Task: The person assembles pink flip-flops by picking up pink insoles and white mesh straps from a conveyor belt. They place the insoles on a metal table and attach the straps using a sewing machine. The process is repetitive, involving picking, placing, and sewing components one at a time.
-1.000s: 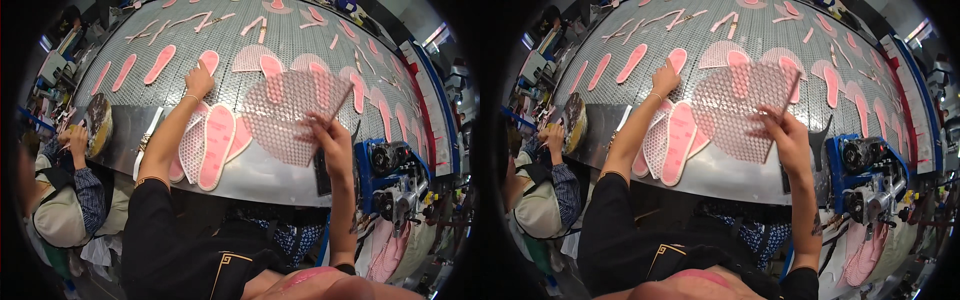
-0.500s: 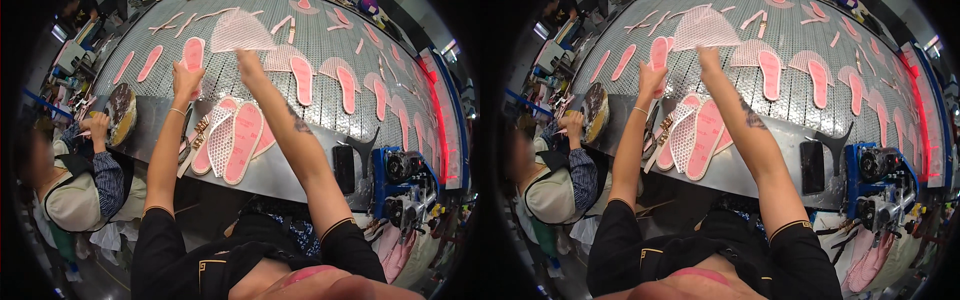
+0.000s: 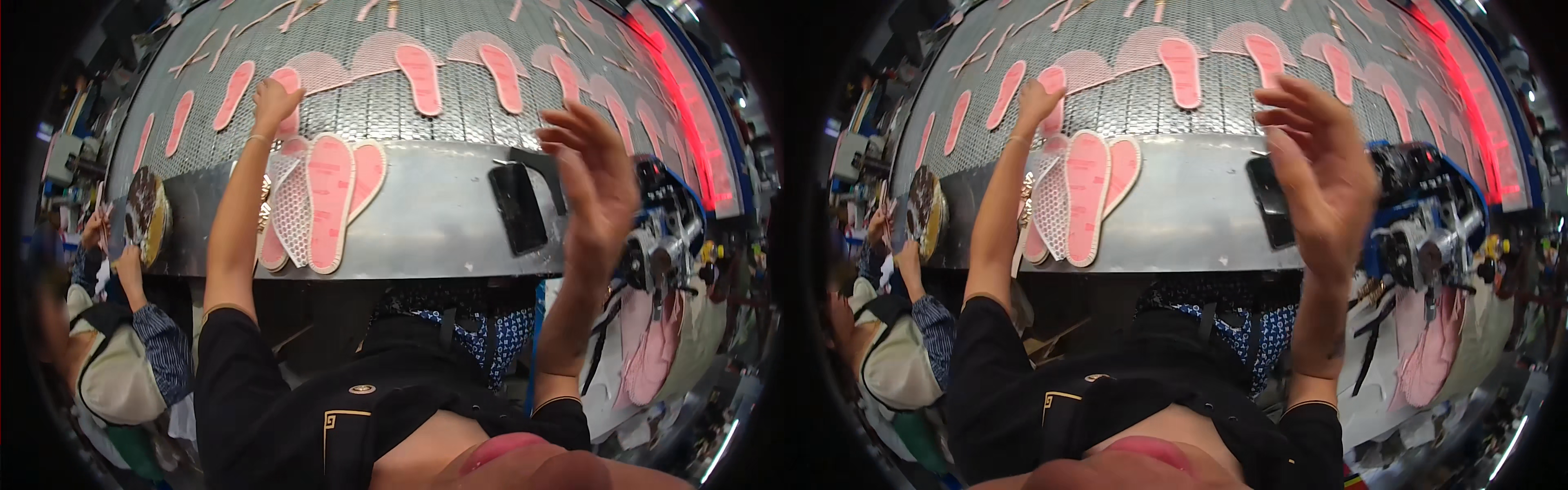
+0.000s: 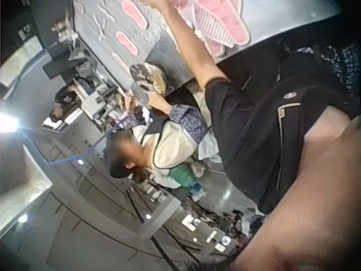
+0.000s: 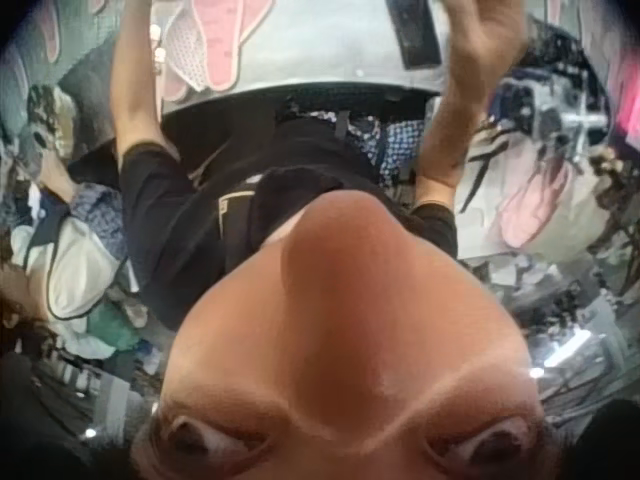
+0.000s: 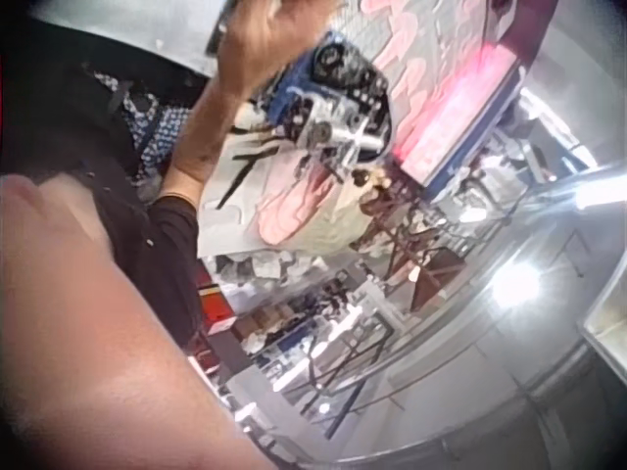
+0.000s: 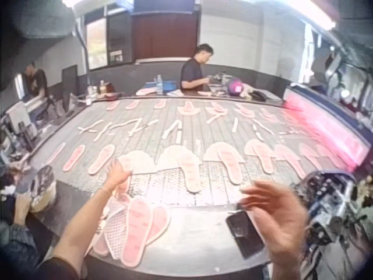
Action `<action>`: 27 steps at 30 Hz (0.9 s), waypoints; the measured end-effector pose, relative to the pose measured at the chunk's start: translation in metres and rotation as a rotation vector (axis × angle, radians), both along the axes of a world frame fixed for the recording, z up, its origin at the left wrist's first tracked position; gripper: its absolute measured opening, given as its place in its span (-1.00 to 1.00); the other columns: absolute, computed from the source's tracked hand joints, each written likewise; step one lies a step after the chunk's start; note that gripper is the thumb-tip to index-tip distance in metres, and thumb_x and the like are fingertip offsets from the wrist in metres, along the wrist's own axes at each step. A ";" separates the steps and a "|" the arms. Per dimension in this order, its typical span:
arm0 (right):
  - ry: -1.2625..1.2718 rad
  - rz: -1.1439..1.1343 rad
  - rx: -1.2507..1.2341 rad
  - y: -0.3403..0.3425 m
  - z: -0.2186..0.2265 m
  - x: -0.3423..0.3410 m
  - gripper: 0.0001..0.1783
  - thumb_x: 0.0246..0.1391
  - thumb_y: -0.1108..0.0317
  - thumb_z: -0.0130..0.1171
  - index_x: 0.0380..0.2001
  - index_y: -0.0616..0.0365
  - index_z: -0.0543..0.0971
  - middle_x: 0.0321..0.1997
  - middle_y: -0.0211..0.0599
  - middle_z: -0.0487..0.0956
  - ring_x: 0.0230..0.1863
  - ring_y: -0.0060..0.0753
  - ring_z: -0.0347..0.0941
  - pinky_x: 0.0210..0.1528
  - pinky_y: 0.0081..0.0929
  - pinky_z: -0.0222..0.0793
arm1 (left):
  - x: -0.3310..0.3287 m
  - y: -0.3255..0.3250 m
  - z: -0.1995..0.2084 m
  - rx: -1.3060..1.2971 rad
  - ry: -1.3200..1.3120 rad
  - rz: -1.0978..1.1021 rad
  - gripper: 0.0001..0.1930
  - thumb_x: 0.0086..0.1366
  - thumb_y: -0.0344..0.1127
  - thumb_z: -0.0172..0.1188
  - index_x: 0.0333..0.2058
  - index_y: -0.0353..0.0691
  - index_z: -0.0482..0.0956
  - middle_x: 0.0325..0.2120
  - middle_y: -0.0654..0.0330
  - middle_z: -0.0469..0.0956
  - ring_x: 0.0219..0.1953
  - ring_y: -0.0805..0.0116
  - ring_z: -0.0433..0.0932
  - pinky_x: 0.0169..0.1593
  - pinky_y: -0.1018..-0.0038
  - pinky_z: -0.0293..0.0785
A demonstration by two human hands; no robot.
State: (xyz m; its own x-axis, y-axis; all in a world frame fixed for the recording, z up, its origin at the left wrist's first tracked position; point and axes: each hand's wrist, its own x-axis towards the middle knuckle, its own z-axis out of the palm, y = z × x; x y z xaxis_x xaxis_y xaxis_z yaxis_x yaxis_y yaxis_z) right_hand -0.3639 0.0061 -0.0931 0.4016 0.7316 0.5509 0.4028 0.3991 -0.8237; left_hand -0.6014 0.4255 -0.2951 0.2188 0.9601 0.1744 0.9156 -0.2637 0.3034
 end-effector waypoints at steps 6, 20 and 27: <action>-0.435 -0.290 0.482 -0.128 0.035 0.027 -0.48 0.19 0.21 -0.11 -0.09 0.62 0.36 -0.13 0.33 0.47 -0.08 0.12 0.47 0.02 -0.10 0.41 | 0.061 -0.143 0.132 0.142 -0.706 -0.722 -0.51 0.25 -0.29 0.13 0.13 -0.31 0.35 0.01 0.02 0.46 0.02 0.23 0.48 0.09 0.35 0.38; -0.183 -0.362 -0.452 -0.185 -0.178 -0.080 -0.75 -0.03 0.47 0.16 -0.21 0.25 0.59 -0.15 -0.10 0.58 -0.07 -0.05 0.46 0.04 -0.24 0.33 | 0.084 -0.509 -0.081 -0.878 -0.432 -1.639 -0.80 0.06 -0.27 0.18 -0.41 -0.29 0.54 -0.35 -0.06 0.56 -0.27 -0.03 0.52 -0.16 0.22 0.43; 0.167 -0.036 -0.678 -0.164 -0.258 -0.088 -0.74 0.12 0.35 0.07 -0.20 0.28 0.59 -0.21 -0.07 0.60 -0.16 -0.09 0.53 -0.03 -0.34 0.40 | 0.074 -0.479 -0.101 -0.978 -0.294 -1.582 -0.75 0.05 -0.26 0.20 -0.36 -0.33 0.58 -0.40 -0.05 0.58 -0.24 0.02 0.55 -0.06 0.30 0.45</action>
State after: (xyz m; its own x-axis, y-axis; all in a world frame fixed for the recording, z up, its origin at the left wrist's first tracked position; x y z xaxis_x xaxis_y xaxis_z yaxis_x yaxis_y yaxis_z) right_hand -0.4523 -0.1577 -0.3508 0.4714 0.8769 -0.0938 0.2525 -0.2361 -0.9383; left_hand -0.5277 -0.0537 -0.3962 0.9529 -0.3000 -0.0449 -0.0695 -0.3602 0.9303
